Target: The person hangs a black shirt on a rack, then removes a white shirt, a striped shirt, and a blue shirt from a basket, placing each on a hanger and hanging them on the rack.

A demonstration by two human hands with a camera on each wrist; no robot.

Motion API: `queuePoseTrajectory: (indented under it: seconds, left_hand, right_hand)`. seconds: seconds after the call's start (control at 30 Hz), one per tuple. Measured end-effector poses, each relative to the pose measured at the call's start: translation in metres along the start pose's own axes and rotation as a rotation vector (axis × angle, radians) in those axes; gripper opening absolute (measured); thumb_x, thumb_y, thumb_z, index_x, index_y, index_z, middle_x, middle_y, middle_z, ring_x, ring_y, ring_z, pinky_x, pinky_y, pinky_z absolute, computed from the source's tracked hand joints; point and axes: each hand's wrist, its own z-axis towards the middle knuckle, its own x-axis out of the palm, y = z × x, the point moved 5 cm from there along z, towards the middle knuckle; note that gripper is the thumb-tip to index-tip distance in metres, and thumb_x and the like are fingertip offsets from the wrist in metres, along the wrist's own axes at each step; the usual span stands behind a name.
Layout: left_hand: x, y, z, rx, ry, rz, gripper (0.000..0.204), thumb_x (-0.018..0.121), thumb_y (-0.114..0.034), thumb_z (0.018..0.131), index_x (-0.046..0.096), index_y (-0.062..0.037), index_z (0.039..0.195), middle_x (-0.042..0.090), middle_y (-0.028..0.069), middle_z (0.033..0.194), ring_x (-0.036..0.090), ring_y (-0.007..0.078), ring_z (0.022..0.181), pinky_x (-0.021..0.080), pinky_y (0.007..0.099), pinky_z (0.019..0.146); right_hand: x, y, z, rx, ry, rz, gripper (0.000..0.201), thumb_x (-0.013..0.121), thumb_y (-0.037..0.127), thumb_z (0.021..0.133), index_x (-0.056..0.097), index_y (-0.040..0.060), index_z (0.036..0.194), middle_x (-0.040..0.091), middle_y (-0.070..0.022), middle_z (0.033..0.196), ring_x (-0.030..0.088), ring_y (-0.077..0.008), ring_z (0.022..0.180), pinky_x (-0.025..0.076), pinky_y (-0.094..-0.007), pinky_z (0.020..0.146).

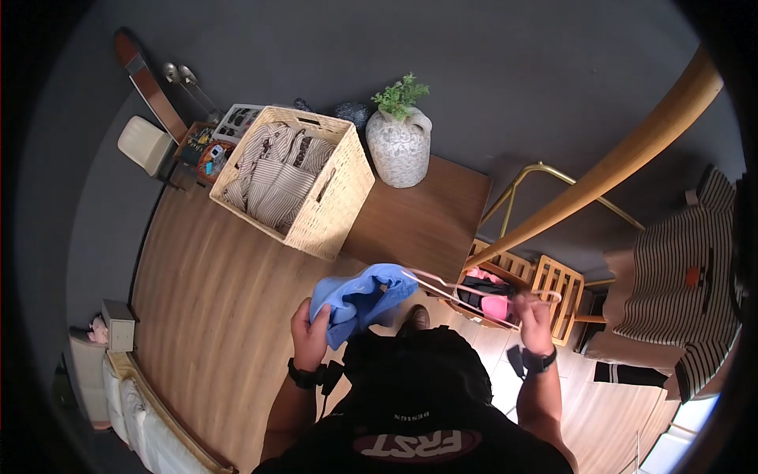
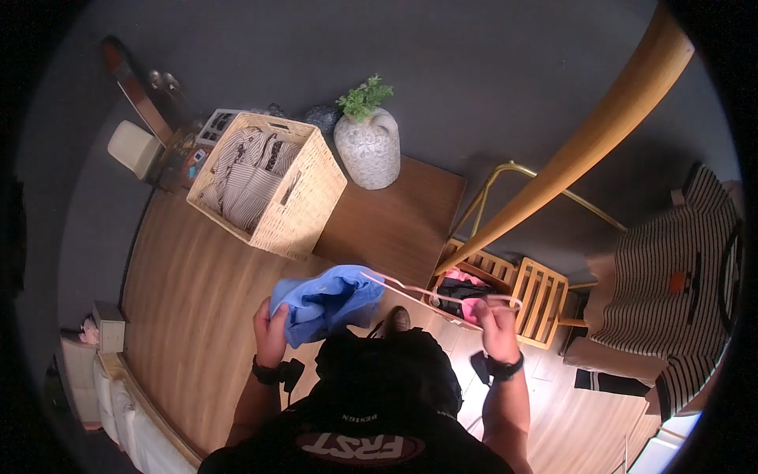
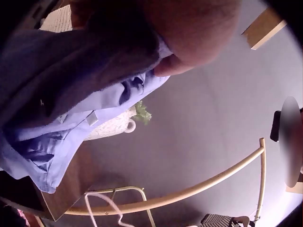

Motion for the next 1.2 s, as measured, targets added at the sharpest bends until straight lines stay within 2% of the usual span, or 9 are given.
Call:
queuePoseTrajectory:
  seconds: [0.1, 0.17, 0.23, 0.33, 0.43, 0.57, 0.7, 0.9, 1.2]
  left_hand:
    - [0.009, -0.020, 0.000, 0.009, 0.031, -0.048, 0.015, 0.064, -0.014, 0.100, 0.060, -0.0012, 0.093, 0.059, -0.0030, 0.084, 0.051, 0.0054, 0.079, 0.043, 0.0244, 0.071]
    - [0.009, -0.029, -0.001, 0.020, 0.020, -0.076, 0.015, 0.064, -0.014, 0.100, 0.061, -0.0005, 0.095, 0.061, -0.0023, 0.086, 0.053, 0.0058, 0.080, 0.044, 0.0246, 0.073]
    - [0.007, -0.038, -0.003, 0.018, 0.013, -0.102, 0.015, 0.064, -0.015, 0.100, 0.062, 0.0002, 0.097, 0.063, -0.0014, 0.088, 0.055, 0.0064, 0.081, 0.045, 0.0248, 0.074]
    - [0.001, -0.048, -0.005, 0.017, 0.007, -0.131, 0.017, 0.064, -0.016, 0.100, 0.064, 0.0011, 0.101, 0.066, 0.0002, 0.092, 0.057, 0.0074, 0.084, 0.047, 0.0254, 0.077]
    - [-0.003, -0.054, -0.008, 0.013, 0.008, -0.180, 0.022, 0.063, -0.018, 0.100, 0.065, 0.0022, 0.108, 0.068, 0.0023, 0.096, 0.060, 0.0089, 0.087, 0.048, 0.0265, 0.080]
    - [-0.005, -0.061, -0.009, -0.045, 0.004, -0.380, 0.031, 0.060, -0.021, 0.100, 0.064, 0.0042, 0.118, 0.070, 0.0067, 0.106, 0.065, 0.0135, 0.095, 0.050, 0.0296, 0.087]
    - [-0.009, -0.072, -0.006, -0.087, 0.023, -0.518, 0.037, 0.058, -0.021, 0.100, 0.062, 0.0053, 0.125, 0.070, 0.0109, 0.116, 0.067, 0.0184, 0.104, 0.050, 0.0321, 0.095]
    - [-0.001, -0.069, -0.002, -0.100, 0.075, -0.463, 0.038, 0.059, -0.023, 0.101, 0.061, 0.0048, 0.127, 0.070, 0.0108, 0.119, 0.067, 0.0178, 0.107, 0.049, 0.0321, 0.098]
    - [0.007, -0.059, 0.006, 0.105, -0.013, 0.106, 0.015, 0.069, -0.016, 0.098, 0.064, -0.0015, 0.096, 0.066, -0.0009, 0.084, 0.056, 0.0060, 0.076, 0.047, 0.0255, 0.070]
  right_hand:
    - [0.045, 0.019, 0.030, 0.062, -0.039, 0.456, 0.023, 0.051, 0.019, 0.104, 0.063, 0.0009, 0.095, 0.063, -0.0054, 0.086, 0.056, -0.0167, 0.076, 0.045, -0.0320, 0.075]
    - [0.079, 0.033, 0.049, 0.068, 0.079, 0.814, 0.024, 0.052, 0.023, 0.104, 0.061, 0.0033, 0.093, 0.065, -0.0081, 0.090, 0.059, -0.0177, 0.084, 0.045, -0.0325, 0.082]
    - [0.103, 0.064, 0.059, 0.021, 0.225, 0.946, 0.036, 0.046, 0.033, 0.107, 0.060, 0.0034, 0.090, 0.062, -0.0090, 0.085, 0.055, -0.0231, 0.091, 0.040, -0.0389, 0.091]
    - [0.127, 0.088, 0.070, 0.000, 0.330, 1.137, 0.036, 0.048, 0.036, 0.106, 0.060, 0.0052, 0.091, 0.062, -0.0080, 0.084, 0.054, -0.0219, 0.088, 0.040, -0.0399, 0.091]
    - [0.142, 0.104, 0.078, -0.062, 0.385, 1.113, 0.036, 0.049, 0.035, 0.106, 0.060, 0.0056, 0.090, 0.062, -0.0080, 0.084, 0.054, -0.0217, 0.089, 0.040, -0.0406, 0.091]
    - [0.169, 0.071, 0.077, 0.051, 0.478, 0.939, 0.036, 0.051, 0.034, 0.106, 0.062, 0.0028, 0.092, 0.062, -0.0088, 0.095, 0.057, -0.0223, 0.096, 0.042, -0.0372, 0.094]
    - [0.172, 0.043, 0.071, -0.082, 0.434, 0.616, 0.033, 0.055, 0.027, 0.106, 0.069, -0.0011, 0.094, 0.065, -0.0078, 0.101, 0.059, -0.0188, 0.101, 0.043, -0.0334, 0.097]
    - [0.167, -0.007, 0.062, 0.009, 0.532, 0.506, 0.034, 0.054, 0.029, 0.107, 0.070, -0.0008, 0.110, 0.062, -0.0104, 0.128, 0.056, -0.0178, 0.119, 0.039, -0.0357, 0.107]
    - [0.137, -0.017, 0.041, 0.000, 0.417, 0.422, 0.028, 0.060, 0.022, 0.105, 0.065, 0.0019, 0.124, 0.062, -0.0092, 0.129, 0.058, -0.0163, 0.118, 0.043, -0.0338, 0.106]
